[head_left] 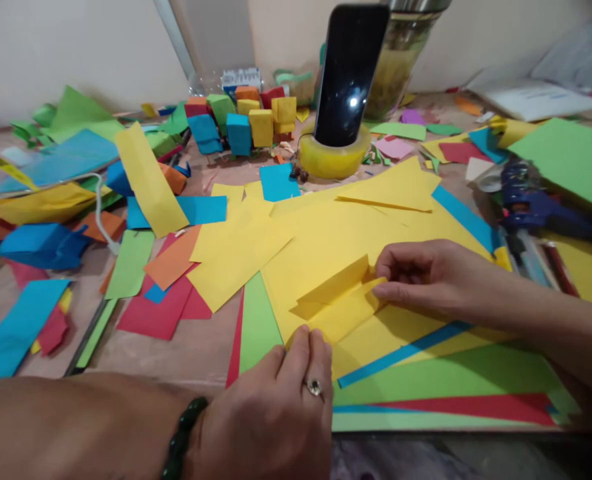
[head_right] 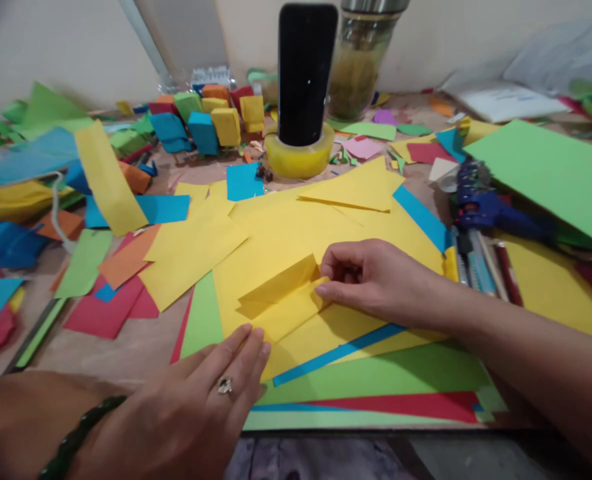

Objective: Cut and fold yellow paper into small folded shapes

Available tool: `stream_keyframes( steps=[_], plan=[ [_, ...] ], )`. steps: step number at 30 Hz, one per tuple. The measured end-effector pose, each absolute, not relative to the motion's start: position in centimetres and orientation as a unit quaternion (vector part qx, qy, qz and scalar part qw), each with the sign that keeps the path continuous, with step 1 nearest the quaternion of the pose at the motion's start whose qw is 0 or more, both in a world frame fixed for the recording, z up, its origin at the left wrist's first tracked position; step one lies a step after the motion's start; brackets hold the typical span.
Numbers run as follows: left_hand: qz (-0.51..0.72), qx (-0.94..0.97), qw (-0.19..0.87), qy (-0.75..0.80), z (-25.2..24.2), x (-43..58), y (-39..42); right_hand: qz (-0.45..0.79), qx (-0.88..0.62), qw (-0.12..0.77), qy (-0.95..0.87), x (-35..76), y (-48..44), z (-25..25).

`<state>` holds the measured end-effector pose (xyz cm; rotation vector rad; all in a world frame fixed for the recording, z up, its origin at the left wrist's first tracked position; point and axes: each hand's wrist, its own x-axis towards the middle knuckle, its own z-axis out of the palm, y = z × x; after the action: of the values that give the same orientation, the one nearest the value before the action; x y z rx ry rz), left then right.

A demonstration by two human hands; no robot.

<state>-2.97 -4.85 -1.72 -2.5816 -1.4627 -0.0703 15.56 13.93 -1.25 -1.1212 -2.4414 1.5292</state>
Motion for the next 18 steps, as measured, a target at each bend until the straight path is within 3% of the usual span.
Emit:
stream_keyframes(
  steps=[18],
  plan=[
    [-0.047,-0.884,0.074,-0.459,-2.4,-3.4,-4.0,0.432,-0.373,-0.017,-0.821,14.8,14.0,-0.8]
  ],
)
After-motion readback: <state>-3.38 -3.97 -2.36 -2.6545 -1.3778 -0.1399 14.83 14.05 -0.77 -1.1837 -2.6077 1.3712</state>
